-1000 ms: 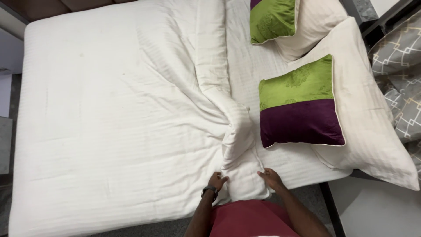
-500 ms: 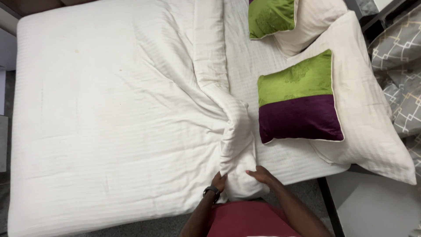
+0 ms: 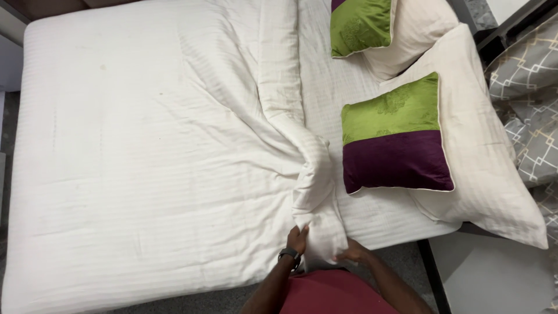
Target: The person pulls a white fitted sheet over a mattress, stretching the fabric to fit the corners and smoothing the surface. They work around the bed, tucking the sheet under the mattress edges and adjusting the fabric to ensure it is properly secured.
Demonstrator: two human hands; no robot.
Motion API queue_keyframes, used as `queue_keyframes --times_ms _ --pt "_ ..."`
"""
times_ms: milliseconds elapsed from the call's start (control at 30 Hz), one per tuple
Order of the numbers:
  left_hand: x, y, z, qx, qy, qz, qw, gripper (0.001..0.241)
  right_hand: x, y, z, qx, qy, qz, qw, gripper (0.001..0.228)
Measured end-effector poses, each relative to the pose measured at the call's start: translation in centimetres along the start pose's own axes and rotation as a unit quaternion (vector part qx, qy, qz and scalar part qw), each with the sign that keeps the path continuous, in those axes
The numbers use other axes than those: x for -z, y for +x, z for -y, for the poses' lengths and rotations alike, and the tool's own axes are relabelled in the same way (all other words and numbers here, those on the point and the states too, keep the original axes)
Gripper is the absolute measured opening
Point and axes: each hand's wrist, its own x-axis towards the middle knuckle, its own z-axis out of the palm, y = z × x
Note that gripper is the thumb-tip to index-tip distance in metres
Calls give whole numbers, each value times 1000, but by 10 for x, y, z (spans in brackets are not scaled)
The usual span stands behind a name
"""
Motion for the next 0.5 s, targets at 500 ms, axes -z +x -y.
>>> queue_keyframes --times_ms 500 --pt "101 0 -86 -71 -88 50 992 64 -100 -41 24 106 66 -68 990 53"
